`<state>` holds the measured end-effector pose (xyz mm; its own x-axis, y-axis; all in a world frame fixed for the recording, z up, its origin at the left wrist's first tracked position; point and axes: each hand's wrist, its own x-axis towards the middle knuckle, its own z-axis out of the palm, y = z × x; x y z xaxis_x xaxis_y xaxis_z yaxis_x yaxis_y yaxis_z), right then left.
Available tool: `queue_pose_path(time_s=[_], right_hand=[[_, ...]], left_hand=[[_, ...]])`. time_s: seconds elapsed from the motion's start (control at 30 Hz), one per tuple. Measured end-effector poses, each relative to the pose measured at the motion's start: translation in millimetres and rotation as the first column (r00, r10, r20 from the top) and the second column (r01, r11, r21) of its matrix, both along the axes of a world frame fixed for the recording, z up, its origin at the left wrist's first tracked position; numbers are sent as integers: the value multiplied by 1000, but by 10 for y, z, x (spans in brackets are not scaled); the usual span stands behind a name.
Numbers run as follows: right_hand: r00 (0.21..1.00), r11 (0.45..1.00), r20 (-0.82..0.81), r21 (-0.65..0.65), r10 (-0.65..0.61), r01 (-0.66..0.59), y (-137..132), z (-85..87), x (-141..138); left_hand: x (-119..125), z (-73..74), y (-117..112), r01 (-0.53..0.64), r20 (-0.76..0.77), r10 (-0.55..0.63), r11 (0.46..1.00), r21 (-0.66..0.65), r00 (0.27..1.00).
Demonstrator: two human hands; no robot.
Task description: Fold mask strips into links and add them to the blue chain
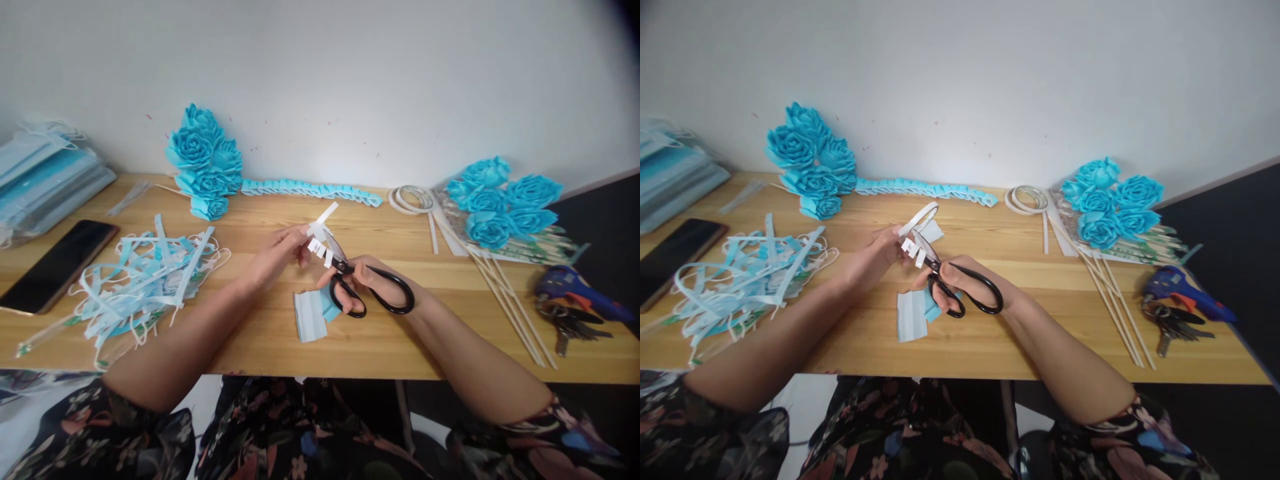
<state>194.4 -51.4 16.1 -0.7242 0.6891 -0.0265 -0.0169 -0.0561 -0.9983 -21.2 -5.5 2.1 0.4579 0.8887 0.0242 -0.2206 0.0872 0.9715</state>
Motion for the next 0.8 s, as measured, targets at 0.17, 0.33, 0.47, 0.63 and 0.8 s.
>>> queue_pose_path(time_s=[0.17,0.33,0.47,0.63,0.8], right_hand=[[1000,1000,6,15,-8,8,-6,5,-5],[1000,1000,8,23,-16,16,-8,21,-14],[999,999,-20,27,-32,33,-3,21,-18],[998,997,-36,52,-48,50,3,18,-34],[997,998,-55,28,-54,55,-2,11,-40]], left_hand=[[7,26,-22,46,-7,-46,999,22,999],[-5,11,-20,90,-18,-90,995,36,996],[-3,10,-21,92,-47,-90,994,53,995],[-1,-11,-24,121,-67,-117,991,65,991],[-7,-20,-36,141,-32,-139,988,59,990]])
